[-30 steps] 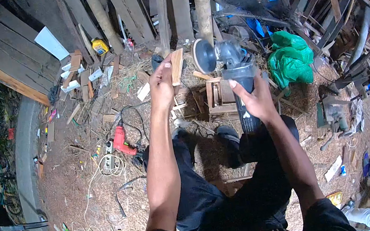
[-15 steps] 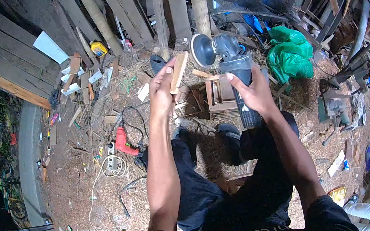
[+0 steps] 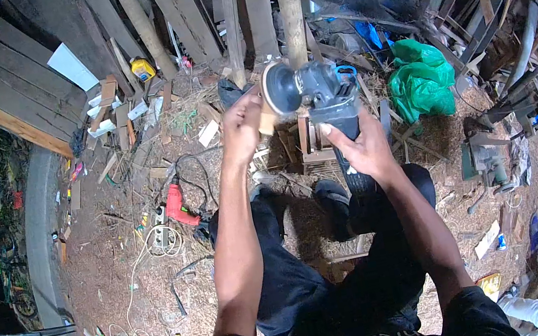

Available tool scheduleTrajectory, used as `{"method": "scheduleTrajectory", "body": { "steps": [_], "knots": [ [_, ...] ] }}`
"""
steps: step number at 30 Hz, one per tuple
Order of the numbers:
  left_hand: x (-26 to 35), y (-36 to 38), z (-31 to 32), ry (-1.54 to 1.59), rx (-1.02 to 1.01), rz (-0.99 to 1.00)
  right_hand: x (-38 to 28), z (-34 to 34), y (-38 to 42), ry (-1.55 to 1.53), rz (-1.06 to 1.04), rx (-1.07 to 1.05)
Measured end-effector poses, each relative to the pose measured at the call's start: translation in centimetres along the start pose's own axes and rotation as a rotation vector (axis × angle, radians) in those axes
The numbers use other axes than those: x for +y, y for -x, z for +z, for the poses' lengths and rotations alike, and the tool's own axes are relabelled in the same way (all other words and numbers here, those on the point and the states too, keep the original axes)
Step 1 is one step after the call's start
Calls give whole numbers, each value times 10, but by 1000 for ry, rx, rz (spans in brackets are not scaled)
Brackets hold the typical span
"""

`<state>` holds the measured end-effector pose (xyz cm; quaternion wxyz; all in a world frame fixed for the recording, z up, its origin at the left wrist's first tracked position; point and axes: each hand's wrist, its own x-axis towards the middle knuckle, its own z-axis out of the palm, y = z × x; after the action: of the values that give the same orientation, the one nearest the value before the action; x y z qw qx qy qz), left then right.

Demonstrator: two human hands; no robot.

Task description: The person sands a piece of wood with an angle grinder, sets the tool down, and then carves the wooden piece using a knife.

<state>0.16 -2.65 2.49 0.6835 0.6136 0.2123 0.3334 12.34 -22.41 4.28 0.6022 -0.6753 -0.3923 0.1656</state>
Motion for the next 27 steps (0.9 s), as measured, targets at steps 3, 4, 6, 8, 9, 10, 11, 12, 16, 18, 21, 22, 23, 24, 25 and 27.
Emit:
{"method": "scheduleTrajectory", "body": {
  "steps": [3, 4, 6, 8, 9, 10, 11, 12, 16, 18, 21, 22, 23, 24, 25, 27],
  "knots": [
    [9, 12, -11, 75, -111, -49, 5, -13, -11, 137, -2, 84],
    [8, 11, -13, 34, -69, -42, 12, -16, -15, 49, -30, 70],
    [6, 12, -15, -39, 22, -31, 16, -20, -15, 5, -9, 130],
    [10, 11, -15, 45, 48, 5, 27, -26, -17, 1, -20, 126],
    [13, 10, -13, 55, 66, 6, 26, -26, -16, -15, -30, 133],
    [15, 10, -12, 65, 83, 5, 24, -26, -15, -32, -37, 140],
    [13, 10, -12, 144, 89, -7, 20, -25, -13, -58, -38, 138],
    [12, 9, -10, 194, 87, -24, 21, -24, -12, -33, -25, 139],
    [11, 7, -6, 373, 65, -54, 24, -19, -9, 43, 13, 149],
    [11, 5, 2, 355, 127, -52, 22, -18, -10, 44, 16, 153],
    [4, 1, -4, 325, 117, -21, 22, -16, -10, 31, 22, 153],
    [4, 0, -3, 306, 150, -25, 19, -16, -10, 45, 26, 156],
    [1, -2, -4, 337, 154, -5, 18, -16, -10, 59, 30, 159],
    [-2, -4, -5, 370, 158, 14, 19, -16, -10, 50, 43, 159],
    [-4, -5, -6, 402, 163, 34, 20, -16, -10, 41, 54, 159],
    [-4, -4, -8, 393, 162, 37, 25, -16, -11, 18, 57, 159]
  ]
}}
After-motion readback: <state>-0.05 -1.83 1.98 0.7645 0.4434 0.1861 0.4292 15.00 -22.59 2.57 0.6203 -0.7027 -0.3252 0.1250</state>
